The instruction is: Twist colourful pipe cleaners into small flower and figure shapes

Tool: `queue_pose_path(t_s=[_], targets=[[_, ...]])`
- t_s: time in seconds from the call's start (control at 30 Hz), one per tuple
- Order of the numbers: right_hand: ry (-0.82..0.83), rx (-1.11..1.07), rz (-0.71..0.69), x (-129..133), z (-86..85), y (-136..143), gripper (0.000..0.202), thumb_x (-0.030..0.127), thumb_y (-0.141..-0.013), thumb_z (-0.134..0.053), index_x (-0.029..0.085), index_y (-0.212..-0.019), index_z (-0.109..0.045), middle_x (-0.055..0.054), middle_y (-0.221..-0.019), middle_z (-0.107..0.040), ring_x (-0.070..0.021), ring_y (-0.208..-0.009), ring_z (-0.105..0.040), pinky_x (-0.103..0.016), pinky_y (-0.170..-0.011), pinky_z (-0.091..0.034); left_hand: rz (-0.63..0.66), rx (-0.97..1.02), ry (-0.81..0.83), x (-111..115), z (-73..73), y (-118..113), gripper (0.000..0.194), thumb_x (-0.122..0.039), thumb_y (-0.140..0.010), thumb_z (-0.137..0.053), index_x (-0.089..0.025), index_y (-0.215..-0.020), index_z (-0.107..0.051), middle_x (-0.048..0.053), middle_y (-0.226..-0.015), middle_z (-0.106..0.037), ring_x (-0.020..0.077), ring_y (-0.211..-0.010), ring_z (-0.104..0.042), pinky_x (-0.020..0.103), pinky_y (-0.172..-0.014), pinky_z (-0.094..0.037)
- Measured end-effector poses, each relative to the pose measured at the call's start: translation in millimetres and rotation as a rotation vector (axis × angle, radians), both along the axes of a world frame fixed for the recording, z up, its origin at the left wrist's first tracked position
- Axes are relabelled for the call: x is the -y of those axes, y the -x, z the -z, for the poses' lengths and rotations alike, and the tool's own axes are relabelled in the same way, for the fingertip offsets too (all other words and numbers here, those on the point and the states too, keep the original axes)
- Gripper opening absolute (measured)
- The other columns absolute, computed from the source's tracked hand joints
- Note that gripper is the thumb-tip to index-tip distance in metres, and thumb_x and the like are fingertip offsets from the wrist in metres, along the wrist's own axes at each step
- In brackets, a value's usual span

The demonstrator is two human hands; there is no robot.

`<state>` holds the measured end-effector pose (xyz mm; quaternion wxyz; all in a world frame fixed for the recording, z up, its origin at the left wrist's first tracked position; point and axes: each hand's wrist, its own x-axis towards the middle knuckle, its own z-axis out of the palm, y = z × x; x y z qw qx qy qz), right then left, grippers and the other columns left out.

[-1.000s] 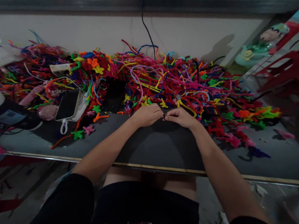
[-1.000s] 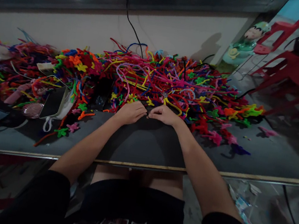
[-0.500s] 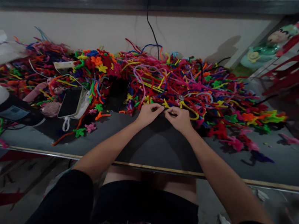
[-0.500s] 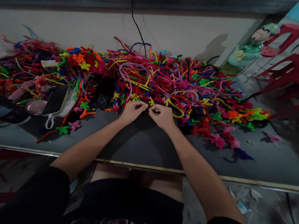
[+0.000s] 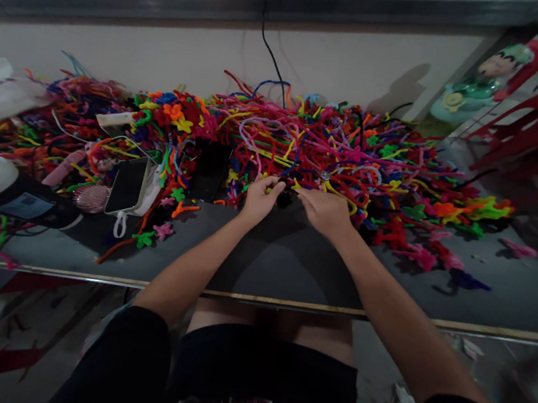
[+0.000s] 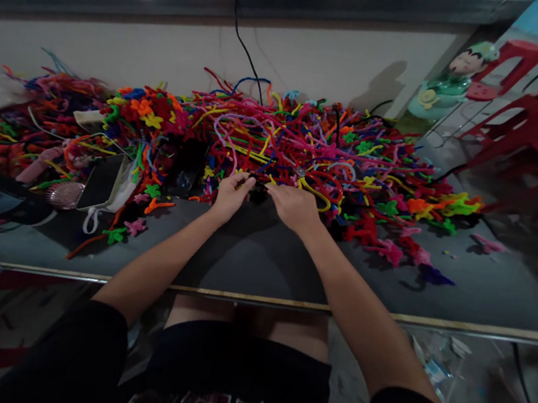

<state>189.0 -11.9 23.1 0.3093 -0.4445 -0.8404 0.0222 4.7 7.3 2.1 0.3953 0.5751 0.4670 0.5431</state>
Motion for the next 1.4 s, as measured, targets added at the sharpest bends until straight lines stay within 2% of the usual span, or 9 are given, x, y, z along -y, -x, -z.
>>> queue_pose_path(t_s=[0.17, 0.27, 0.37, 0.47, 0.67, 0.97, 1.2, 1.33, 1.4], targets=[[-0.136, 0.116, 0.033, -4.9, -25.8, -10.7, 0.038, 0.037, -0.096, -0.038, 0.021, -0.114, -0.067, -0.01, -0.085, -0.071, -0.021, -0.083, -0.063, -0.033, -0.076, -0.043, 0.27, 0.132, 0.118, 1.0, -3.7, -1.0, 0.042, -0.056, -0.076, -0.063, -0.015, -0.072, -0.054, -0.003, -0.063, -0.052, 0.0054, -0.044, -0.047, 0.021, -0.043, -0.039], [-0.199, 0.095, 0.04, -6.8, -36.6, -6.4, 0.038, 0.043, -0.095, -0.042, 0.021, -0.114, -0.066, -0.01, -0.091, -0.071, -0.0219, -0.087, -0.063, -0.035, -0.079, -0.042, 0.416, 0.174, 0.132, 5.5, -7.2, -2.8, 0.045, -0.057, -0.075, -0.065, -0.015, -0.075, -0.052, -0.003, -0.066, -0.054, 0.0044, -0.044, -0.048, 0.02, -0.043, -0.04], [-0.203, -0.022, 0.057, -7.3, -35.3, 3.1, 0.035, 0.044, -0.093, -0.045, 0.021, -0.106, -0.068, -0.009, -0.096, -0.071, -0.0232, -0.091, -0.064, -0.036, -0.084, -0.044, 0.498, 0.209, 0.14, 7.4, -8.7, -2.0, 0.046, -0.058, -0.073, -0.067, -0.014, -0.073, -0.052, -0.002, -0.068, -0.054, 0.0041, -0.048, -0.049, 0.02, -0.047, -0.042], [-0.17, -0.233, 0.088, -4.1, -20.3, 12.8, 0.031, 0.041, -0.093, -0.047, 0.021, -0.098, -0.07, -0.009, -0.093, -0.072, -0.0221, -0.091, -0.065, -0.035, -0.084, -0.048, 0.532, 0.179, 0.145, 7.4, -6.5, -1.6, 0.045, -0.056, -0.07, -0.07, -0.014, -0.071, -0.053, -0.002, -0.066, -0.054, 0.004, -0.049, -0.048, 0.019, -0.048, -0.04], [0.036, -0.52, 0.083, 5.4, 9.3, 26.9, 0.03, 0.04, -0.091, -0.049, 0.02, -0.092, -0.071, -0.008, -0.089, -0.073, -0.0209, -0.083, -0.068, -0.036, -0.08, -0.053, 0.331, 0.22, 0.136, 6.3, 0.1, -5.2, 0.039, -0.051, -0.071, -0.071, -0.015, -0.075, -0.058, -0.004, -0.06, -0.052, 0.0049, -0.05, -0.044, 0.019, -0.047, -0.036], [0.01, -0.453, 0.006, 2.4, 14.3, 29.3, 0.026, 0.036, -0.086, -0.055, 0.02, -0.095, -0.074, -0.01, -0.092, -0.073, -0.022, -0.085, -0.068, -0.037, -0.079, -0.054, 0.056, 0.25, 0.127, 15.8, -5.9, -11.9, 0.043, -0.056, -0.067, -0.071, -0.015, -0.068, -0.057, -0.005, -0.055, -0.048, 0.0046, -0.047, -0.038, 0.02, -0.043, -0.03], [-0.108, -0.478, 0.033, 1.2, 14.6, 29.9, 0.023, 0.032, -0.086, -0.055, 0.019, -0.089, -0.074, -0.01, -0.082, -0.071, -0.0193, -0.075, -0.065, -0.033, -0.074, -0.053, 0.085, 0.202, 0.124, 14.8, 2.5, -15.6, 0.039, -0.054, -0.073, -0.066, -0.016, -0.074, -0.058, -0.004, -0.057, -0.05, 0.0068, -0.049, -0.043, 0.02, -0.045, -0.035], [-0.167, -0.485, 0.074, -5.4, 16.5, 29.0, 0.019, 0.032, -0.082, -0.058, 0.019, -0.082, -0.071, -0.004, -0.065, -0.065, -0.0157, -0.06, -0.059, -0.03, -0.062, -0.051, 0.015, -0.182, -0.175, 12.1, -22.8, 9.5, 0.03, -0.045, -0.08, -0.059, -0.016, -0.083, -0.065, 0.002, -0.074, -0.063, 0.0106, -0.066, -0.056, 0.023, -0.061, -0.044], [-0.175, -0.486, 0.084, -7.5, 18.0, 26.7, 0.016, 0.031, -0.081, -0.058, 0.02, -0.08, -0.07, -0.002, -0.062, -0.063, -0.0148, -0.057, -0.058, -0.029, -0.06, -0.051, -0.229, -0.381, -0.307, 14.1, -50.1, 42.6, 0.025, -0.039, -0.083, -0.056, -0.016, -0.086, -0.066, 0.003, -0.083, -0.066, 0.0122, -0.075, -0.059, 0.024, -0.07, -0.046]])
